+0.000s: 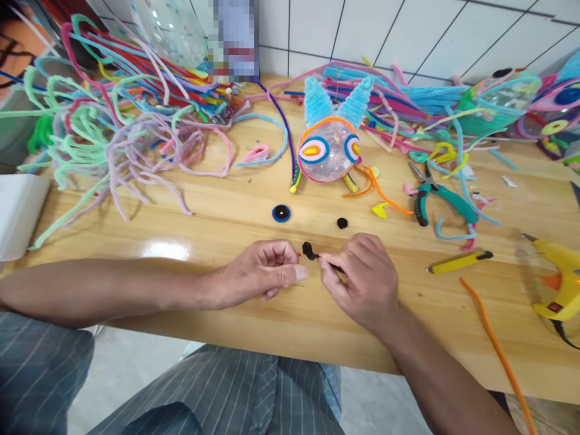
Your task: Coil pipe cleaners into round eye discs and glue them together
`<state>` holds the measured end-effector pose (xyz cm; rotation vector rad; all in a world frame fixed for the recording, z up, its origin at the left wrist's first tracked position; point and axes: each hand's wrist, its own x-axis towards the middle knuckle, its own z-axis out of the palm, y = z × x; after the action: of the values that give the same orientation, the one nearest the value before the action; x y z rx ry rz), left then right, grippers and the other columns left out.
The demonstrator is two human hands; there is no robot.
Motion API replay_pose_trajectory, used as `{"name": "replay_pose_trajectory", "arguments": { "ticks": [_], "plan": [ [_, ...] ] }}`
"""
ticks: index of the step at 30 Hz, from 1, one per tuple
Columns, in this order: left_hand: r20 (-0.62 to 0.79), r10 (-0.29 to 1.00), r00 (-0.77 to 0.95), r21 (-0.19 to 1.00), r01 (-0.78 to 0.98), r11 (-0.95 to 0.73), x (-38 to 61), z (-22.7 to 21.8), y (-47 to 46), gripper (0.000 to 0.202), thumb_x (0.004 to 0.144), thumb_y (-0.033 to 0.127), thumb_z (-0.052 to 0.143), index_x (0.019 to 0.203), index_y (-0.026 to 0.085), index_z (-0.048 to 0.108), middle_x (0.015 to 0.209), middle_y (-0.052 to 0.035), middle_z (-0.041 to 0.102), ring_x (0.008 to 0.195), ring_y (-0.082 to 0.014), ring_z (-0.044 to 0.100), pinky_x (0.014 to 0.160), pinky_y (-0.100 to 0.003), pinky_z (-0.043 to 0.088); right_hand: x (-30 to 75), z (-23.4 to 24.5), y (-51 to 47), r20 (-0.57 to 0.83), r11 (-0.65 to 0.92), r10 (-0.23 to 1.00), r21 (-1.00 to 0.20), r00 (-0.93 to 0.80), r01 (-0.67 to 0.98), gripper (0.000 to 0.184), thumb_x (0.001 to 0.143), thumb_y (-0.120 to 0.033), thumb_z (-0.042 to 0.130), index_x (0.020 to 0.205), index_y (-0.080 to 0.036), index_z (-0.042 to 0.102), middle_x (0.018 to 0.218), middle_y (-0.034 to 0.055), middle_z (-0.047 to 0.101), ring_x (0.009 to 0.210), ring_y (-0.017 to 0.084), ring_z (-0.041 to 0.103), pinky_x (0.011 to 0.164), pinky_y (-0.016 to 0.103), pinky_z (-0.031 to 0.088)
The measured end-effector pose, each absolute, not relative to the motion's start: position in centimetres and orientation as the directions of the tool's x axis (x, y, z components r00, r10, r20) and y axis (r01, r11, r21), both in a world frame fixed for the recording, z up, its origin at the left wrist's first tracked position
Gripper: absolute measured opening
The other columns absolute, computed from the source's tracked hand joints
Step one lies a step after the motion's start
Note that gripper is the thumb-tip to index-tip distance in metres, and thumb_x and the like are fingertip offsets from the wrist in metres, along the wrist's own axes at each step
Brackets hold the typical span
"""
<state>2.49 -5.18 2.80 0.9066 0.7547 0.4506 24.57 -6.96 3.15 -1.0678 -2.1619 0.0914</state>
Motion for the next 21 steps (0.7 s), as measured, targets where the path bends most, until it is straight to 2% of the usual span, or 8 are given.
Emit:
{"name": "replay_pose_trajectory", "arguments": {
  "ticks": [2, 5, 11, 14, 16, 18, 21],
  "plan": [
    [-0.407, 0.617, 0.674, 0.836, 0.003, 0.548, 2.4, 3.0, -5.2, 0.046, 0.083, 0.057, 0.078, 0.083, 0.017, 0.055, 0.065, 0.0067, 0.052, 0.049, -0.0033, 0.043, 0.045, -0.017, 0.036, 24.3, 3.4, -7.2, 0.575, 0.697, 0.665, -0.248, -0.477, 0.673, 0.017, 0.086, -0.009, 0.072, 0.087, -0.026, 0.067, 0.064, -0.0015, 0.061, 0.064, 0.019, 0.059, 0.068, 0.038, 0.05],
    [-0.398, 0.613, 0.683, 0.866, 0.06, 0.496, 2.3, 3.1, -5.1, 0.045, 0.091, 0.06, 0.067, 0.084, 0.017, 0.057, 0.064, 0.0064, 0.05, 0.049, -0.0048, 0.045, 0.046, -0.018, 0.036, 24.0, 3.5, -7.5, 0.57, 0.725, 0.639, -0.223, -0.516, 0.652, 0.017, 0.085, -0.009, 0.072, 0.087, -0.025, 0.068, 0.064, -0.0013, 0.061, 0.064, 0.019, 0.059, 0.069, 0.038, 0.05],
    [-0.31, 0.665, 0.68, 0.935, 0.089, 0.344, 2.0, 3.0, -5.3, 0.04, 0.104, 0.05, 0.049, 0.082, 0.018, 0.053, 0.061, 0.0073, 0.042, 0.051, -0.0057, 0.037, 0.05, -0.021, 0.029, 23.6, 3.4, -7.5, 0.55, 0.693, 0.698, -0.357, -0.459, 0.626, 0.016, 0.087, -0.01, 0.073, 0.093, -0.024, 0.069, 0.068, 0.0001, 0.064, 0.067, 0.019, 0.063, 0.068, 0.038, 0.053],
    [-0.267, 0.65, 0.711, 0.939, 0.041, 0.341, 2.0, 3.0, -5.2, 0.038, 0.105, 0.045, 0.048, 0.079, 0.018, 0.05, 0.065, 0.0061, 0.043, 0.056, -0.0062, 0.036, 0.054, -0.022, 0.03, 23.5, 3.5, -7.7, 0.534, 0.664, 0.732, -0.421, -0.423, 0.618, 0.015, 0.09, -0.01, 0.07, 0.094, -0.024, 0.067, 0.096, 0.0071, 0.076, 0.088, 0.023, 0.073, 0.079, 0.043, 0.059],
    [-0.244, 0.65, 0.719, 0.934, -0.004, 0.356, 2.1, 2.9, -5.2, 0.036, 0.105, 0.044, 0.05, 0.08, 0.018, 0.05, 0.069, 0.0051, 0.045, 0.06, -0.0068, 0.037, 0.057, -0.022, 0.032, 23.6, 3.6, -7.8, 0.464, 0.627, 0.777, -0.511, -0.425, 0.588, 0.015, 0.093, -0.01, 0.065, 0.094, -0.024, 0.065, 0.111, 0.0091, 0.078, 0.099, 0.024, 0.076, 0.083, 0.043, 0.061],
    [-0.214, 0.689, 0.692, 0.933, -0.064, 0.354, 2.3, 2.5, -5.4, 0.031, 0.1, 0.043, 0.059, 0.084, 0.018, 0.05, 0.075, 0.0045, 0.048, 0.065, -0.0075, 0.04, 0.062, -0.023, 0.035, 23.7, 3.5, -7.8, 0.392, 0.568, 0.823, -0.603, -0.412, 0.56, 0.015, 0.095, -0.01, 0.062, 0.095, -0.025, 0.065, 0.11, 0.0075, 0.079, 0.094, 0.021, 0.077, 0.079, 0.038, 0.062],
    [-0.202, 0.752, 0.627, 0.943, -0.083, 0.322, 2.7, 1.8, -5.7, 0.034, 0.088, 0.042, 0.075, 0.089, 0.019, 0.05, 0.079, 0.0042, 0.051, 0.07, -0.0085, 0.044, 0.064, -0.023, 0.038, 23.6, 3.4, -7.9, 0.345, 0.499, 0.864, -0.678, -0.366, 0.539, 0.014, 0.095, -0.012, 0.064, 0.093, -0.025, 0.067, 0.095, 0.0031, 0.08, 0.08, 0.017, 0.076, 0.067, 0.031, 0.059]
  ]
}}
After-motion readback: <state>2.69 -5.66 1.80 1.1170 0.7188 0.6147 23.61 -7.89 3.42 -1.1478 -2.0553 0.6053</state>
